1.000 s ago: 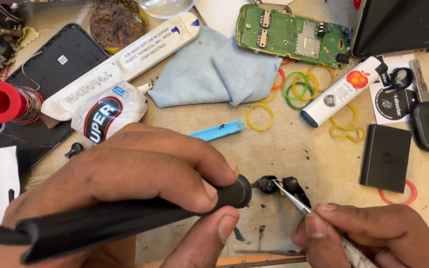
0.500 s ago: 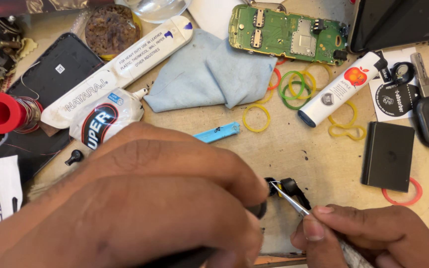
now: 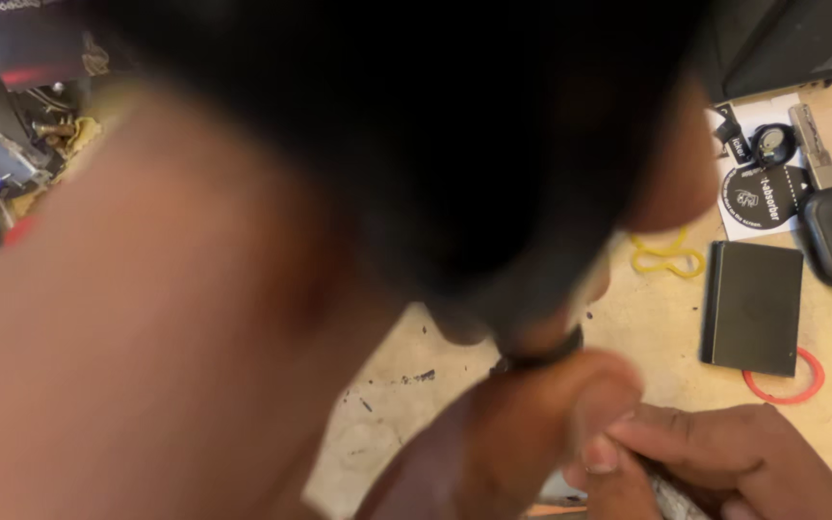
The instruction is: The person pries open the shell of a wireless earbud using a small blade, then uses a soldering iron to solder a wire contact on the opened earbud while holding it steady with a probe. The person works over a cluttered electronics repair workbench.
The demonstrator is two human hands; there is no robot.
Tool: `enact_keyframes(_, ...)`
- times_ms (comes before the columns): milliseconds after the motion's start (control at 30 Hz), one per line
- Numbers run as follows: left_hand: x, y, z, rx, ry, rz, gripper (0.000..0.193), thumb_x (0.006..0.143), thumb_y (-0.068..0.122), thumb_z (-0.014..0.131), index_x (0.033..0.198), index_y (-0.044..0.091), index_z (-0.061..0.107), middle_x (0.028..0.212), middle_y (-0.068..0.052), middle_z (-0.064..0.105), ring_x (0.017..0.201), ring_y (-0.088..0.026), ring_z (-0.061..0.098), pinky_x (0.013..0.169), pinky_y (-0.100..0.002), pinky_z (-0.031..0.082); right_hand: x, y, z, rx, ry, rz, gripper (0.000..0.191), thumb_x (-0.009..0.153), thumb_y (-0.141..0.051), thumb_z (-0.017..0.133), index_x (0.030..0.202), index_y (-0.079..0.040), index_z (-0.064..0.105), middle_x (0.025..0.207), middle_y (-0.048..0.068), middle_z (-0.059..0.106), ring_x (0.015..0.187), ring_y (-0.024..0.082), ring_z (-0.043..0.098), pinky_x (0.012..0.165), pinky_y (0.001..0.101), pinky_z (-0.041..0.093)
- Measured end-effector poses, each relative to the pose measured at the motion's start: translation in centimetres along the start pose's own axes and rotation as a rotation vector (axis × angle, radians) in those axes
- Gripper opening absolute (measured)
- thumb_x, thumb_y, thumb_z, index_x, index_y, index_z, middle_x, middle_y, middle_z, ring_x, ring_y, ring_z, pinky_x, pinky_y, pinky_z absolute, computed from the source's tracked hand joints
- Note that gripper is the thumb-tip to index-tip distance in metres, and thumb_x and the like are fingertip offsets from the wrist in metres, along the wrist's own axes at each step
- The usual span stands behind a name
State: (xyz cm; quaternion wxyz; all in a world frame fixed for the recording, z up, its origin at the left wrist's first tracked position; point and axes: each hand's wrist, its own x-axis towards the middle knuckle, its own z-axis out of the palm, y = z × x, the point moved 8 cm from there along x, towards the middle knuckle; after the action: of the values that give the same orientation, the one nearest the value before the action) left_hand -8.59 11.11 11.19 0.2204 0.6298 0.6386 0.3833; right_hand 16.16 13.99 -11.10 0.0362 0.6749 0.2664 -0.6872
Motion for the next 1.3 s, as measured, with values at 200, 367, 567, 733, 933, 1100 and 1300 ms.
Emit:
enact_keyframes(200,0.2,-0.1,0.3,-0.006,-0.002,-0.016,0.027,0.091,0.008,0.081,0.107,0.012,0.06,0.103,-0.002,0.074,0.096,-0.012,0.073,0.093,-0.03,0.062,-8.4,-3.3,2.1,-0.185,0.293,-1.274,0.018,0.087,-0.005,0.076,0.099,-0.005,0.062,0.081,0.006,0.077,0.077,0.009,0.077,0.078,0.0232,0.062)
enact_keyframes(367,0.1,0.0,0.4,-0.006,-0.001,-0.02,0.028,0.091,0.008,0.081,0.109,0.011,0.059,0.103,-0.002,0.074,0.096,-0.012,0.073,0.093,-0.03,0.062,-8.6,-3.8,2.3,-0.223,0.279,-1.288,0.017,0.089,-0.005,0.075,0.099,-0.004,0.062,0.084,0.007,0.072,0.076,0.008,0.077,0.077,0.0223,0.062)
enact_keyframes(567,0.2,0.0,0.3,-0.011,-0.002,-0.02,0.029,0.091,0.009,0.08,0.11,0.011,0.059,0.104,-0.002,0.074,0.096,-0.012,0.073,0.093,-0.03,0.062,-8.5,-3.9,2.1,-0.26,0.289,-1.302,0.015,0.09,-0.004,0.075,0.099,-0.004,0.063,0.083,0.006,0.075,0.076,0.009,0.077,0.077,0.0227,0.062)
enact_keyframes(733,0.3,0.1,0.2,-0.017,-0.005,-0.013,0.029,0.091,0.009,0.08,0.111,0.011,0.058,0.104,-0.003,0.074,0.097,-0.012,0.073,0.093,-0.03,0.062,-8.4,-3.7,1.9,-0.261,0.291,-1.296,0.015,0.091,-0.003,0.074,0.1,-0.003,0.062,0.083,0.007,0.077,0.077,0.01,0.078,0.077,0.0234,0.063)
enact_keyframes(933,0.2,0.1,0.1,-0.018,-0.007,-0.01,0.03,0.092,0.009,0.08,0.113,0.01,0.058,0.105,-0.003,0.074,0.097,-0.012,0.073,0.093,-0.03,0.062,-8.2,-3.2,1.9,-0.257,0.292,-1.259,0.016,0.091,-0.003,0.073,0.102,-0.001,0.062,0.085,0.009,0.074,0.079,0.012,0.079,0.078,0.0249,0.064)
enact_keyframes(1100,0.3,0.0,0.2,-0.021,-0.003,-0.008,0.031,0.092,0.009,0.079,0.114,0.01,0.057,0.105,-0.003,0.074,0.097,-0.012,0.074,0.093,-0.03,0.062,-8.2,-3.0,1.9,-0.301,0.322,-1.231,0.015,0.09,-0.002,0.074,0.1,-0.002,0.063,0.086,0.009,0.074,0.08,0.012,0.081,0.078,0.0254,0.065)
enact_keyframes(1300,0.3,0.2,0.3,-0.023,-0.011,-0.007,0.032,0.092,0.009,0.079,0.115,0.01,0.057,0.106,-0.003,0.074,0.097,-0.013,0.074,0.093,-0.03,0.062,-8.6,-3.2,2.0,-0.291,0.294,-1.281,0.013,0.09,-0.003,0.075,0.098,-0.003,0.064,0.084,0.009,0.073,0.078,0.011,0.079,0.078,0.0243,0.064)
